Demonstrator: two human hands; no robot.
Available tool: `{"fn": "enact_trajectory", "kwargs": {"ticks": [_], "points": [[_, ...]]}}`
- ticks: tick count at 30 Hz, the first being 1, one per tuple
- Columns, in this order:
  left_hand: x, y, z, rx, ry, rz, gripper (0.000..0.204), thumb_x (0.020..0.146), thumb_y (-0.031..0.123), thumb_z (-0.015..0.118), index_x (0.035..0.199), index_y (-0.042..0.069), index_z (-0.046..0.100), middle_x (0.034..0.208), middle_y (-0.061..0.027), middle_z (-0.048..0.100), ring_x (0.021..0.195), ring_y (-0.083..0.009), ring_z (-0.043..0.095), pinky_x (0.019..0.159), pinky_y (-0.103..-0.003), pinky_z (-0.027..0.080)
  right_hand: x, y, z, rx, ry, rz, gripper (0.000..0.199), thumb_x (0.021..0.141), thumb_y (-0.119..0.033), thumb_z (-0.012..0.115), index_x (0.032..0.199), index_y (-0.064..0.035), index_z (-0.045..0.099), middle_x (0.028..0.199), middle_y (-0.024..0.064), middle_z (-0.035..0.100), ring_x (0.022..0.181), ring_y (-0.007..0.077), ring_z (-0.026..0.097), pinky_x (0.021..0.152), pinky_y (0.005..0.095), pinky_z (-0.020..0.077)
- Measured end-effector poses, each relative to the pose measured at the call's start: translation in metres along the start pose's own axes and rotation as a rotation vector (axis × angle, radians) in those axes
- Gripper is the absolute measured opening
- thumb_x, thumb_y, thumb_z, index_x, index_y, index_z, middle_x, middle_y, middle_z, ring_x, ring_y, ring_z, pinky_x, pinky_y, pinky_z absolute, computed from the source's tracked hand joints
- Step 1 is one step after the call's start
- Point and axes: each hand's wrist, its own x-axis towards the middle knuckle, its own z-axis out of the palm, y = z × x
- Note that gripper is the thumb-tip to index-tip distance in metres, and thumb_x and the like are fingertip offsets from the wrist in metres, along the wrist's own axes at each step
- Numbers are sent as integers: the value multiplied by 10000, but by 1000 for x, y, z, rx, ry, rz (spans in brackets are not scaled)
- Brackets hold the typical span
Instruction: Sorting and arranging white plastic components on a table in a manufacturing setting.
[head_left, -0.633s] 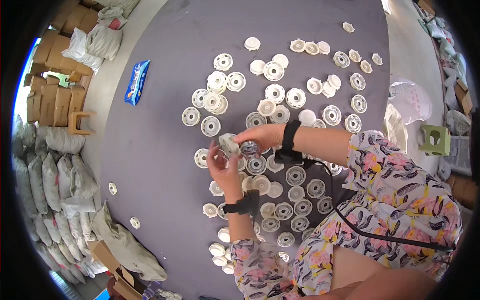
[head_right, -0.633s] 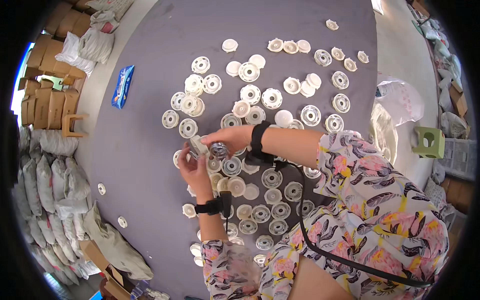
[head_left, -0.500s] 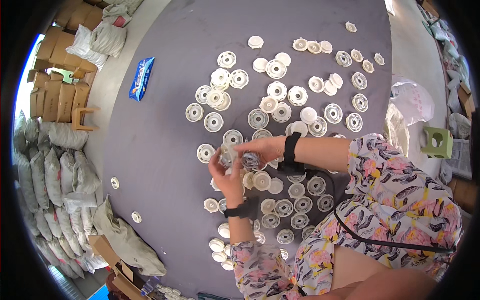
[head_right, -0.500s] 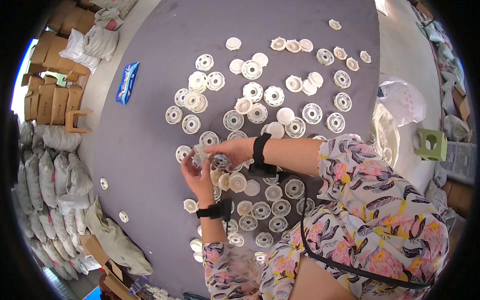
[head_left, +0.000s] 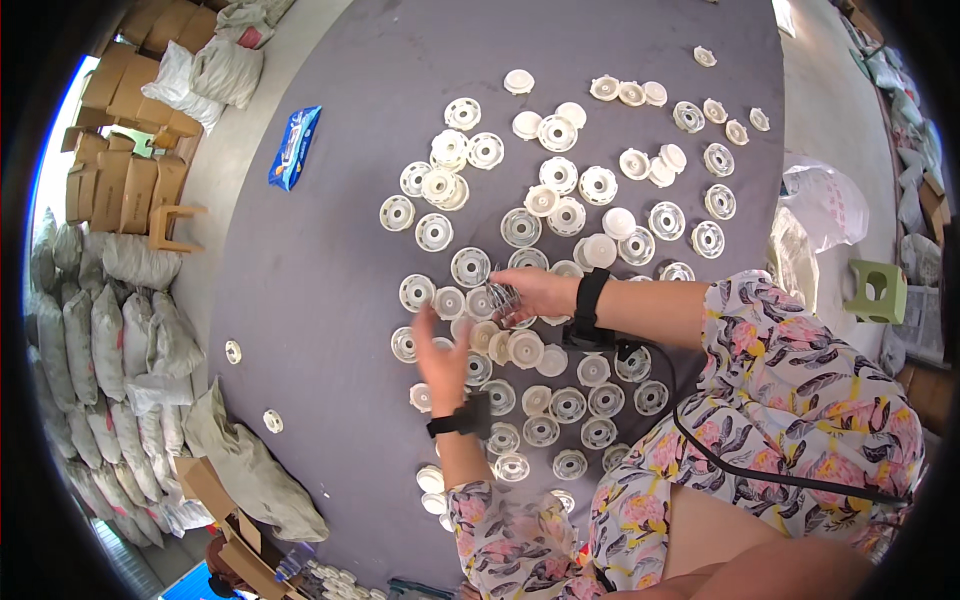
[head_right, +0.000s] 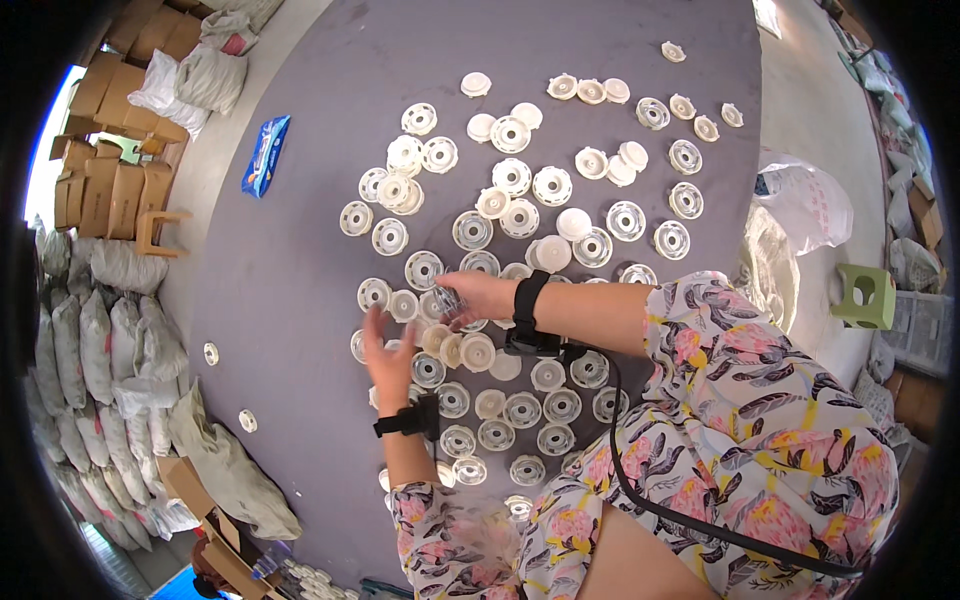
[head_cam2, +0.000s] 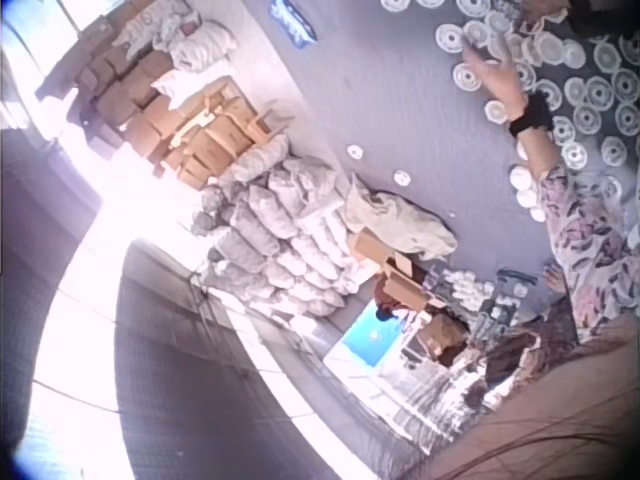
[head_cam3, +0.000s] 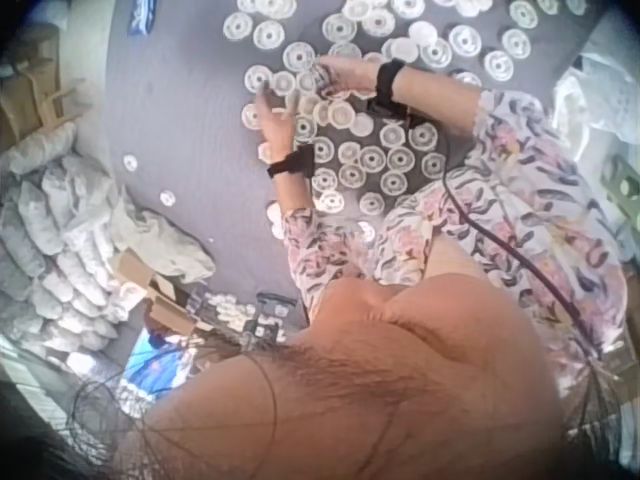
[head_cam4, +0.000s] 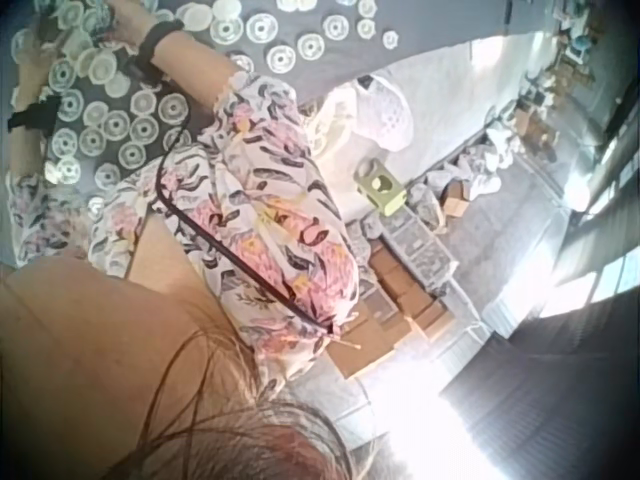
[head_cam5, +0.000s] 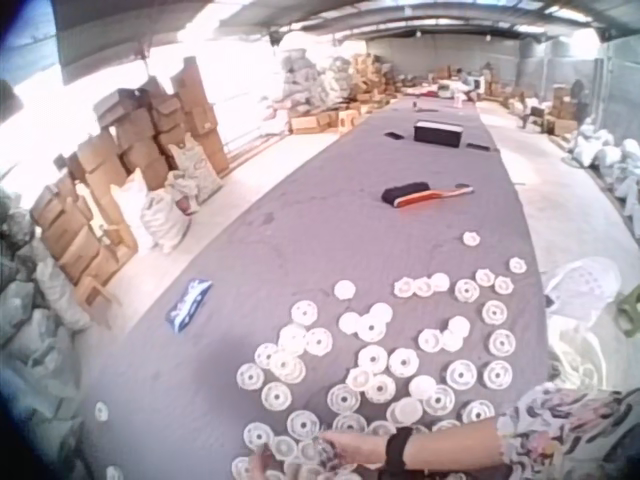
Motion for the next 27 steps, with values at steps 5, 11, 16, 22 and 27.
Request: {"fn": "enact_trajectory", "kwargs": {"ticks": [5,11,16,22,27], "points": [[-6,19,9,-211,-288,10,418,786,52,642,1178,-6,507,1026,-77,606,915,-161,585,789,-273,470,-9,-2,16,-272,-98,23,378,933,-368,380,1063,-30,490,812,64,555,683,185,587,526,290,476],[-9,21,24,-702,-170,-532,306,809,52,588,1082,-65,516,938,-112,597,744,-161,617,663,-251,513,-12,3,26,-1053,308,-785,326,875,-333,487,957,-22,544,743,125,589,673,269,575,613,349,454],[1,29,22,-921,-109,-683,239,813,82,563,1004,-56,523,828,-88,590,664,-145,610,599,-250,519,-15,-11,38,-1076,273,-843,258,852,-275,522,913,-25,542,807,147,590,725,311,566,650,376,442],[12,28,13,-835,-95,-628,195,823,174,521,904,-3,537,721,-57,566,601,-153,585,540,-261,498,-14,-21,40,-1300,283,-1099,171,842,-213,525,865,-44,537,819,124,575,734,317,558,633,379,452],[15,14,16,-1312,-408,-853,245,857,261,481,926,34,545,785,-62,575,662,-154,560,644,-275,491,-9,-23,48,-1208,312,-1034,253,866,-266,482,883,-21,544,827,142,587,763,333,566,675,403,446]]}}
